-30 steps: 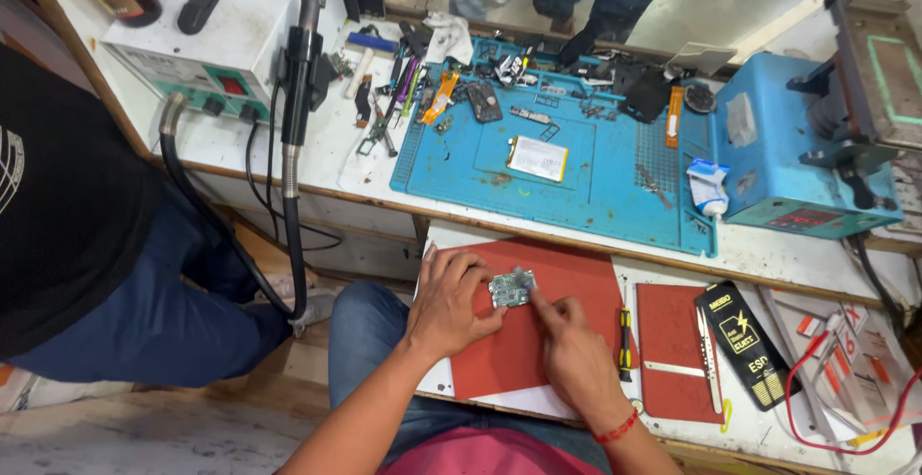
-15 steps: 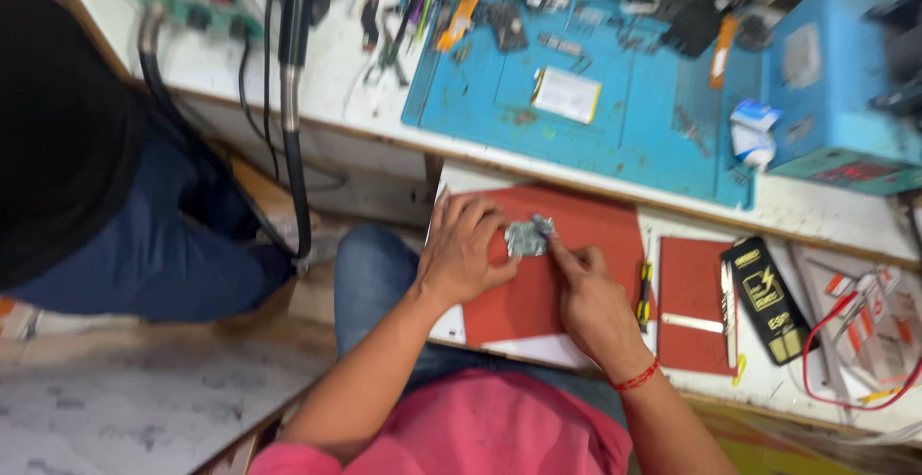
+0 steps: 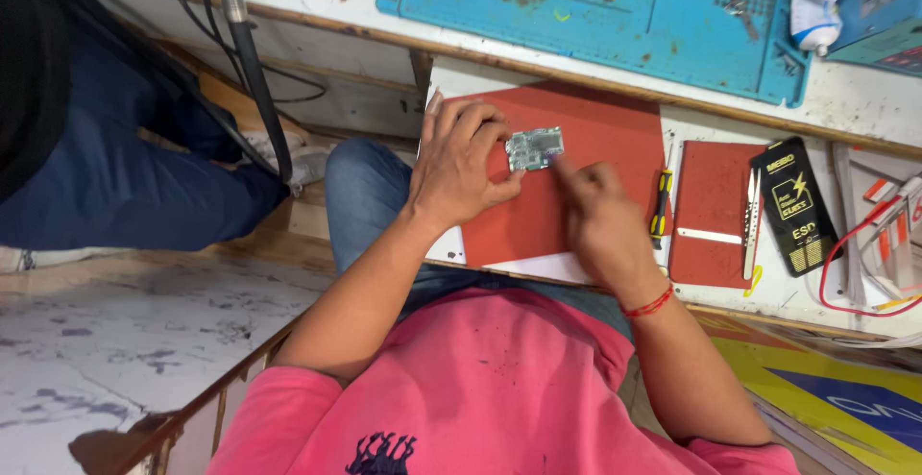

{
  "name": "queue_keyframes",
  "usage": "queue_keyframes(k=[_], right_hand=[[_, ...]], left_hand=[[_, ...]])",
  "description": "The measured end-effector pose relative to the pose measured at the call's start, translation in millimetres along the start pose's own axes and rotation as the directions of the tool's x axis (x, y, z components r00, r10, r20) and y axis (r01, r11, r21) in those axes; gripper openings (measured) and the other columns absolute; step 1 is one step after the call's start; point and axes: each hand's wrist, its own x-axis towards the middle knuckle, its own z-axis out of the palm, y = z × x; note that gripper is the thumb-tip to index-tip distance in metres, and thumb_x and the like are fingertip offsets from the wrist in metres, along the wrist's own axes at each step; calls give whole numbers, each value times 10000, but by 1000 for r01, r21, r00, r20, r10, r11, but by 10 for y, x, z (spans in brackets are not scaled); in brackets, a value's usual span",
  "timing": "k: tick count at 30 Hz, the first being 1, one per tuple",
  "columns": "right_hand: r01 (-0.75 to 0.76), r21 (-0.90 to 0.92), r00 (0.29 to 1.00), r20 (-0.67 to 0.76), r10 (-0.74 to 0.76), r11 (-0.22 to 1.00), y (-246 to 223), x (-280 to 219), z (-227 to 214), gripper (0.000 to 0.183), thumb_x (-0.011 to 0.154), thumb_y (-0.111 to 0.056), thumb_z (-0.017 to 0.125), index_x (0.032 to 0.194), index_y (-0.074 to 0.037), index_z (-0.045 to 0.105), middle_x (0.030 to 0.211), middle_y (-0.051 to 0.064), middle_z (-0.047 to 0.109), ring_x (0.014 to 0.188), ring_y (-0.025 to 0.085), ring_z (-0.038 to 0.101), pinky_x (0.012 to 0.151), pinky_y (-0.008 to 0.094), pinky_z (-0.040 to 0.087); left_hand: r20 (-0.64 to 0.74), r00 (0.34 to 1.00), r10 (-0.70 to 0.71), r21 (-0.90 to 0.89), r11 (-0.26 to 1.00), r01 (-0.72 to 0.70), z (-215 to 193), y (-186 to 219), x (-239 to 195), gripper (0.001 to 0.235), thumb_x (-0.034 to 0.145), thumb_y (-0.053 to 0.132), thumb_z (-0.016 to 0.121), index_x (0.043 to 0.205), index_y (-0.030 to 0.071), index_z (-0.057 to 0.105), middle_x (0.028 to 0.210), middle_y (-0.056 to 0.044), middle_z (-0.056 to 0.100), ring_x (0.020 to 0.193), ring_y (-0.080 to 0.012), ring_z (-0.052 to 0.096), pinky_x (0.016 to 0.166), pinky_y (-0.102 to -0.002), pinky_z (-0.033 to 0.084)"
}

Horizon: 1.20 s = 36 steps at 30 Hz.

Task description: The person cleans a small circuit board with a toothbrush and then uses a hot air gun to apply heat to specific components. The work is performed on a red mat on a cluttered workbench.

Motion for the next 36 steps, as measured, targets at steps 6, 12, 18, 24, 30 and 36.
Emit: queue_keyframes(k=[6,12,18,24,30,36], right_hand=[[-31,-71,999,33,33,997,-58,78,-10,537,911,-14,537,1434,-120,598,1123,203,621,779,433,654,688,521,543],[-47,-60,999,-1,47,997,-119,115,-44,521,932,-18,519,1439,-114,591,1107,201,621,828,430,664,688,523,541],[-72,-22,997,-12,72,997,-154,108,29,498,965,-42,531,1455,-122,577,1074,201,617,832,429,663,697,523,534],[-16,-8,999,36,17,1000,-69,73,4,562,921,7,503,1459,-137,574,1099,210,611,846,430,666,731,518,544],[-54,-67,992,110,61,996,-99,89,-70,578,908,-5,495,1453,-179,578,1081,190,627,824,425,668,695,519,541],[-22,-14,995,96,24,1000,-87,156,-86,539,945,-23,499,1459,-165,575,1074,194,628,822,418,669,706,517,541]], left_hand=[[8,999,-35,-5,999,35,13,26,5,488,731,363,858,1092,90,676,1251,-88,559,1278,-326,475,1226,-596,232],[68,993,-96,56,994,93,43,43,37,530,701,384,858,1064,76,625,1344,-164,478,1396,-404,348,1219,-658,138],[81,994,-78,16,997,77,3,-24,46,514,729,371,847,1100,87,634,1321,-149,487,1371,-370,392,1241,-633,156],[24,999,-43,32,999,43,-18,-8,28,486,727,359,844,1078,87,646,1306,-130,528,1359,-369,423,1225,-611,207],[47,998,-52,41,998,50,-11,10,6,472,725,360,840,1054,80,650,1296,-112,535,1365,-354,435,1240,-611,226],[29,998,-59,28,998,58,19,4,32,463,723,364,842,1049,91,658,1296,-118,538,1344,-368,436,1211,-623,221]])
